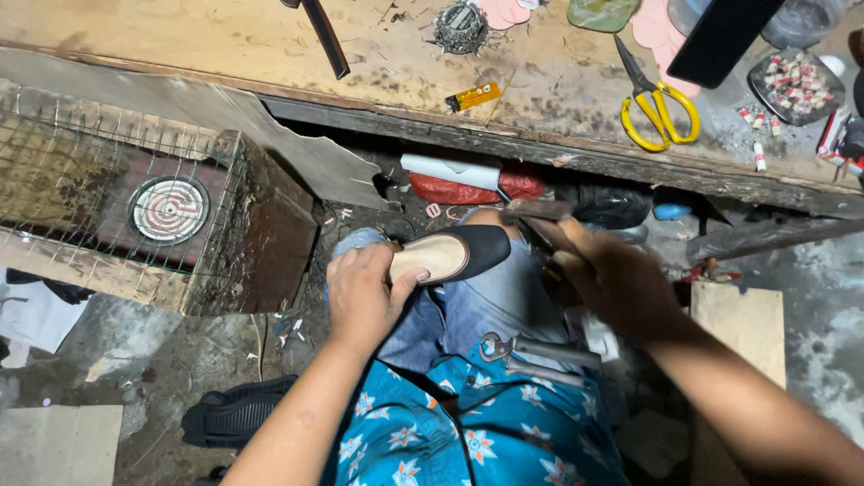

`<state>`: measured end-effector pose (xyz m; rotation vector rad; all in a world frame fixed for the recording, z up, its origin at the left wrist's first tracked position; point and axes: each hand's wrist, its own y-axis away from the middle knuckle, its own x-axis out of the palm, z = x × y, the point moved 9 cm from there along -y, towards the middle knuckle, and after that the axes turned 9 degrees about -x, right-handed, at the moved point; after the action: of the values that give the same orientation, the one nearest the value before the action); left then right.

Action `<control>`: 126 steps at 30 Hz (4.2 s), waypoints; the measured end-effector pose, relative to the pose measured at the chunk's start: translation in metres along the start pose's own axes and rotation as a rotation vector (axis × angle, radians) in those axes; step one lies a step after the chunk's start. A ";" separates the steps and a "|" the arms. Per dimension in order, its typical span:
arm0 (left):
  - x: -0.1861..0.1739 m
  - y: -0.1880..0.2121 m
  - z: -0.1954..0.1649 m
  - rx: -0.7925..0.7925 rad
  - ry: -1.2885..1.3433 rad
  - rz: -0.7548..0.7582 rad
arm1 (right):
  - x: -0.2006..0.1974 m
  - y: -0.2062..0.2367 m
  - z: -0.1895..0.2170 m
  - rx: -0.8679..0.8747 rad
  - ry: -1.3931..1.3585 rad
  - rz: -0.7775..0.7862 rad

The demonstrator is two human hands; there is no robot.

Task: The person sits on the floor holding a shoe upper over their lap and repeatedly hammers the edge of the upper to shape and secure it. They use pincers to grip and pull the material, pick up and set down the hammer, and turn the shoe to work different sections of the edge.

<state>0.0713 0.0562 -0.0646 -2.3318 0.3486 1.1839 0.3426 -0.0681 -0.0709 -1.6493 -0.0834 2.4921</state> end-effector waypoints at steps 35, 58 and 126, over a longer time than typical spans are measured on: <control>0.035 0.005 0.004 -0.155 -0.100 0.573 | 0.011 -0.001 0.044 -0.090 -0.229 0.027; 0.042 -0.008 0.022 -0.098 0.020 0.625 | 0.047 0.047 0.008 -0.207 -0.101 0.037; 0.033 -0.032 0.033 -0.065 -0.046 0.437 | 0.043 0.049 -0.025 0.689 -1.119 -0.071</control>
<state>0.0818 0.1012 -0.0975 -2.3479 0.8474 1.4621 0.3448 -0.1109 -0.1261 0.0603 0.5082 2.5879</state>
